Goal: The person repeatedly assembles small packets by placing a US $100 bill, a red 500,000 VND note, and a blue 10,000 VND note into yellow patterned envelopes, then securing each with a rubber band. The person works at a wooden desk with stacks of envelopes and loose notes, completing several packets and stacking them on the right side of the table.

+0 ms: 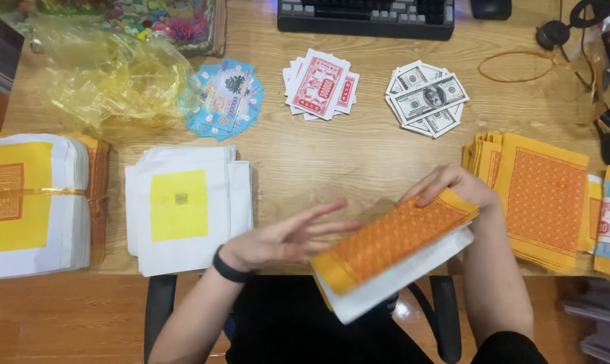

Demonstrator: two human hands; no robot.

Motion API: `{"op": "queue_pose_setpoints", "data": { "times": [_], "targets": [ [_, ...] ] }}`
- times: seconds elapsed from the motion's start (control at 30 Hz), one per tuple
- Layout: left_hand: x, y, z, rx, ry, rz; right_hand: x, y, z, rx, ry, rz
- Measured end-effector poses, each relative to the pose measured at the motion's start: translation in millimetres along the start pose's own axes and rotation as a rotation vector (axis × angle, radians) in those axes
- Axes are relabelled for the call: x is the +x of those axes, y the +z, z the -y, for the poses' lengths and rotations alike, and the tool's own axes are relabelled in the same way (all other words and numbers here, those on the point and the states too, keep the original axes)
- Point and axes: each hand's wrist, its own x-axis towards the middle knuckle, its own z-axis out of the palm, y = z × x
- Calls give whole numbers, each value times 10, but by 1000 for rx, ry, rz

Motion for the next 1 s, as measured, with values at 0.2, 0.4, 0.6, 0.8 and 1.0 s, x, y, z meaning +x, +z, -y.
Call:
{"op": "queue_pose_setpoints", "data": {
  "times": [0.2,0.4,0.6,0.8,1.0],
  "targets": [
    [611,210,897,-432,-240,-435,710,222,196,-18,87,369],
    [613,293,577,-427,-100,-811,705,616,-34,362,196,-385],
    [730,172,679,-38,128,-967,521,1468,-339,147,68,-750],
    [668,265,745,10,152,-814,391,1241,-358,-28,35,-898],
    [595,145,524,144,201,-722,332,1141,-593,-94,4,-846]
  ]
}}
